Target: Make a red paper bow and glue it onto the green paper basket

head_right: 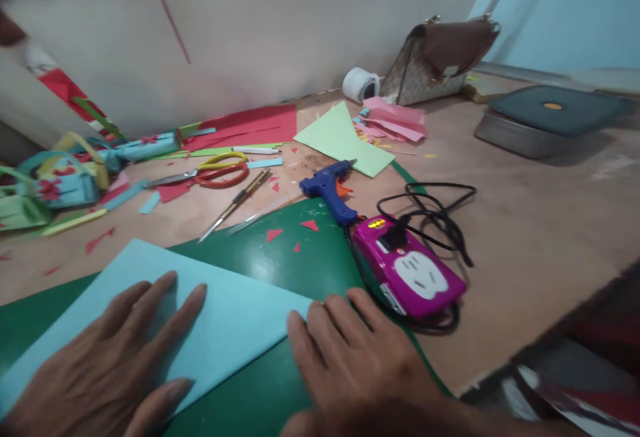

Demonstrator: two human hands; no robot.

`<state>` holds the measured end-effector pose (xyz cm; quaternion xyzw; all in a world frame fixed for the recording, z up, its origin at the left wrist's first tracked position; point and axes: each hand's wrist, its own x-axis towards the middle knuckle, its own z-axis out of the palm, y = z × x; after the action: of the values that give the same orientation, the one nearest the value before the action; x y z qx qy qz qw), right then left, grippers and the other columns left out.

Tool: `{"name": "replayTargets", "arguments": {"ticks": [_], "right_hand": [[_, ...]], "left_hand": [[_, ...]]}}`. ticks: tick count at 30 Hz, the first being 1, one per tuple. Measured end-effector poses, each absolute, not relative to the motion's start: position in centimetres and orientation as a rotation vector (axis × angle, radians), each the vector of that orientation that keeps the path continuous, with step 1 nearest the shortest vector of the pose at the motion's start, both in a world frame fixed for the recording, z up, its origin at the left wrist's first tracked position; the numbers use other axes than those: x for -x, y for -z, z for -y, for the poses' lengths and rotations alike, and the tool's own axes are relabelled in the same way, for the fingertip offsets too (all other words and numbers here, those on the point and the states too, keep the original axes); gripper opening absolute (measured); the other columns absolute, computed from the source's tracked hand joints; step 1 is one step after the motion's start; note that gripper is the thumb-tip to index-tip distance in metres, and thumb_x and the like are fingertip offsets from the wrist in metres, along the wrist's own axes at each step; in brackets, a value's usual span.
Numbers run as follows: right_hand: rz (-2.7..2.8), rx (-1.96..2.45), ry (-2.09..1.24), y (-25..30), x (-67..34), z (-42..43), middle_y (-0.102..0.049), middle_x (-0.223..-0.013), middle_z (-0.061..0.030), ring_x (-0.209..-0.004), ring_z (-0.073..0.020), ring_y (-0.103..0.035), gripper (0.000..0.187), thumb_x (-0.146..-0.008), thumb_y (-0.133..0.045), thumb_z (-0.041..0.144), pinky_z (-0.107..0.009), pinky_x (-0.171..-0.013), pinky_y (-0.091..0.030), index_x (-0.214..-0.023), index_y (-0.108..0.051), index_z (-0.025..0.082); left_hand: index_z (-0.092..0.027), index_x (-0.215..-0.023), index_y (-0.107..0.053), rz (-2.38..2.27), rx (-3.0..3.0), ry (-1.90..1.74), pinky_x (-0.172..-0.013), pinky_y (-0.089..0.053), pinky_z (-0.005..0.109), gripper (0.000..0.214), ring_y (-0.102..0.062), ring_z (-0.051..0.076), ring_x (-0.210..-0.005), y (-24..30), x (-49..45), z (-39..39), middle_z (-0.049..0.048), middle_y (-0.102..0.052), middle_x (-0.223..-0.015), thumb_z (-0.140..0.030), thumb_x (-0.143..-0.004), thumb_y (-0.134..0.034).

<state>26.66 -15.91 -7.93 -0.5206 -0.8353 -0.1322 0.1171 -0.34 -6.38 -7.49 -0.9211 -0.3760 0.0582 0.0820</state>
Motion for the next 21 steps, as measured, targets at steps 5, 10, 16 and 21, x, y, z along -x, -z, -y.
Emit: {"name": "replayTargets", "arguments": {"ticks": [5, 10, 16, 21], "right_hand": [[2.461, 1.294, 0.597, 8.9, -27.0, 14.4, -0.066, -0.116, -0.0193, -0.111, -0.0355, -0.055, 0.059, -0.091, -0.034, 0.058, -0.051, -0.091, -0.039, -0.107, -0.064, 0.010], [2.547, 1.160, 0.462, 7.6, -24.5, 12.8, -0.062, -0.123, -0.0194, -0.115, -0.0323, -0.055, 0.060, -0.091, -0.034, 0.055, -0.044, -0.090, -0.045, -0.117, -0.060, 0.007], [2.636, 1.289, -0.003, 6.5, -19.1, 11.2, -0.044, -0.138, -0.0252, -0.129, -0.0350, -0.042, 0.071, -0.088, -0.047, 0.054, -0.046, -0.103, -0.040, -0.132, -0.047, -0.002], [2.705, 1.591, -0.629, 5.5, -18.4, 11.0, -0.014, -0.147, -0.0311, -0.139, -0.0381, -0.009, 0.101, -0.077, -0.054, 0.065, -0.051, -0.112, -0.021, -0.140, -0.028, -0.009]], "left_hand": [[-0.025, -0.145, -0.031, 1.285, 2.825, -0.568, -0.096, -0.038, 0.061, 0.071, -0.032, 0.047, -0.131, 5.5, -1.2, 6.0, 0.0233, -0.032, -0.147, -0.059, -0.084, -0.041], [-0.024, -0.145, -0.030, 1.361, 2.802, -0.611, -0.095, -0.036, 0.063, 0.068, -0.026, 0.050, -0.132, 4.8, -2.1, 6.1, 0.0270, -0.027, -0.148, -0.052, -0.084, -0.043], [-0.020, -0.144, -0.035, 1.253, 2.793, -0.459, -0.091, -0.039, 0.063, 0.064, -0.034, 0.051, -0.128, 6.3, -1.2, 6.5, 0.0277, -0.032, -0.145, -0.048, -0.086, -0.040], [-0.020, -0.141, -0.041, 1.180, 2.777, -0.238, -0.087, -0.040, 0.060, 0.060, -0.036, 0.049, -0.126, 7.7, -0.6, 6.3, 0.0264, -0.038, -0.141, -0.046, -0.086, -0.040]]}}
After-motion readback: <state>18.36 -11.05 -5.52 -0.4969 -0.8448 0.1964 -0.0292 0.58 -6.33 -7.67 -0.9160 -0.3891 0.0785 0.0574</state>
